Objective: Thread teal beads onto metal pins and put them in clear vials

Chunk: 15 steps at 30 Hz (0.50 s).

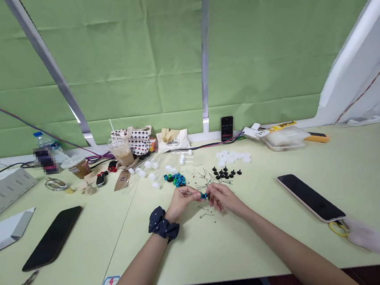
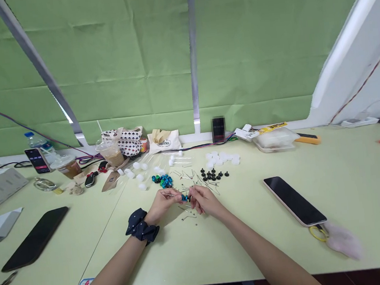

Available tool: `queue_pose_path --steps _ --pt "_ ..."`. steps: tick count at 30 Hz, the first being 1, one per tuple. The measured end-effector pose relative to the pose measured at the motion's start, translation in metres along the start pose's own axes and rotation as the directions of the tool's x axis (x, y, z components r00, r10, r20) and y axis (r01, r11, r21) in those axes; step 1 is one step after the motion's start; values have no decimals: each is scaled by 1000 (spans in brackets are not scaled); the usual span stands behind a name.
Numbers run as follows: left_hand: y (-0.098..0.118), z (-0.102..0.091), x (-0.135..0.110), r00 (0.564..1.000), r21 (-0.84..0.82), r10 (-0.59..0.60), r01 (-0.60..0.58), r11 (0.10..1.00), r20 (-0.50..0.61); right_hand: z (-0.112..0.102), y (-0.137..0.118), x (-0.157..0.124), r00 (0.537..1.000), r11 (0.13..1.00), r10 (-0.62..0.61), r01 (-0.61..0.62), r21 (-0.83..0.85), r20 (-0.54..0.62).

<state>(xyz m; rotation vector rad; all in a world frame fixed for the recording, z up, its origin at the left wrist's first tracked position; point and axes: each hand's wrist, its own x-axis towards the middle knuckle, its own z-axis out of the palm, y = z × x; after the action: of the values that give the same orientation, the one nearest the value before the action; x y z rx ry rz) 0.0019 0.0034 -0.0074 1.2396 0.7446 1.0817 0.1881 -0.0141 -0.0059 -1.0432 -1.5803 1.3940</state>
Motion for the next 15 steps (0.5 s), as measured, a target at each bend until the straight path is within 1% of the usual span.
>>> queue_pose_path --steps 4,8,11,15 --pt "-2 -1 0 1000 29 4 -4 1000 3 0 -3 -2 997 1000 -30 30 7 65" --pt "-1 0 0 1000 1 -2 2 1000 18 0 -2 -1 998 999 -16 13 39 62" --pt "0 2 -1 1000 9 4 -5 1000 26 -1 -1 -1 997 1000 -18 16 25 81" --pt "2 3 -1 999 16 -9 8 1000 42 -1 -1 -1 999 999 -2 0 40 49"
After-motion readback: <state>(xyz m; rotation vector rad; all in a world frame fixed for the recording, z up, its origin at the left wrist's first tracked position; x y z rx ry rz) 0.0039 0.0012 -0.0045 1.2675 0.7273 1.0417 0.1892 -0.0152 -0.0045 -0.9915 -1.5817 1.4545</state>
